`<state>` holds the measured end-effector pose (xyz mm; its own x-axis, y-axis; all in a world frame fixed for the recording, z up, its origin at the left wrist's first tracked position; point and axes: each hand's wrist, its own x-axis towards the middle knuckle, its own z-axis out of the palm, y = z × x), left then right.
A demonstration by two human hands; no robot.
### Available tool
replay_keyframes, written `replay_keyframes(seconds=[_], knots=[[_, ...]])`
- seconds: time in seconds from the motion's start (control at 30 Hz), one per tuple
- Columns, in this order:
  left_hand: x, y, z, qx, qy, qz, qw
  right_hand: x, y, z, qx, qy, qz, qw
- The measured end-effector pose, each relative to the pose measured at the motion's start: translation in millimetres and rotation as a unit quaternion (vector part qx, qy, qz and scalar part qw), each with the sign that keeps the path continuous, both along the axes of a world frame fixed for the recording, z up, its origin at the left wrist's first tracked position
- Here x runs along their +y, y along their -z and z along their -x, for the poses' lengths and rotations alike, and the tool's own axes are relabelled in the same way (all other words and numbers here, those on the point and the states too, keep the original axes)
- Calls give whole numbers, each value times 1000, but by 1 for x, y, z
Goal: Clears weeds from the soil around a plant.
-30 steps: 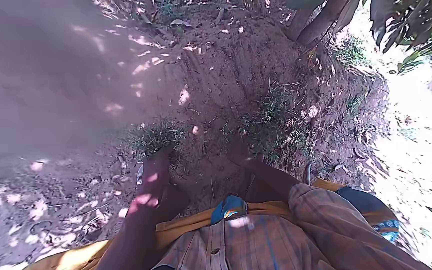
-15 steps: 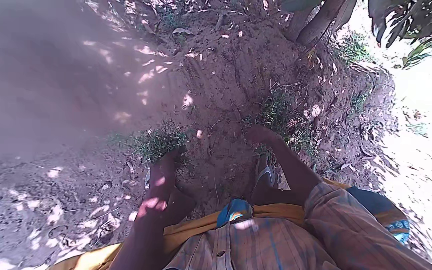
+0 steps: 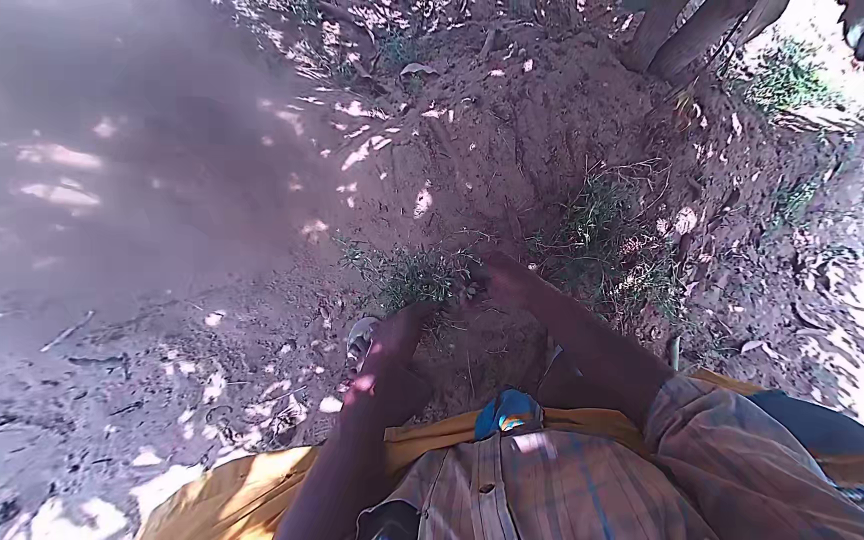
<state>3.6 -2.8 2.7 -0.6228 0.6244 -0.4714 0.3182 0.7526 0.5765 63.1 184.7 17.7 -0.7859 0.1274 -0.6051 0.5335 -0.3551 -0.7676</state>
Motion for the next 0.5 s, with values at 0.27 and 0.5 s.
replay_keyframes(seconds=[0.27,0.5], knots=[[8,10,-5,-223,-292,-203,908,-4,5,-3,46,-36,13,998],[17,13,-5,-251,-397,-395,790,27,-6,-4,71,-79,-147,983]])
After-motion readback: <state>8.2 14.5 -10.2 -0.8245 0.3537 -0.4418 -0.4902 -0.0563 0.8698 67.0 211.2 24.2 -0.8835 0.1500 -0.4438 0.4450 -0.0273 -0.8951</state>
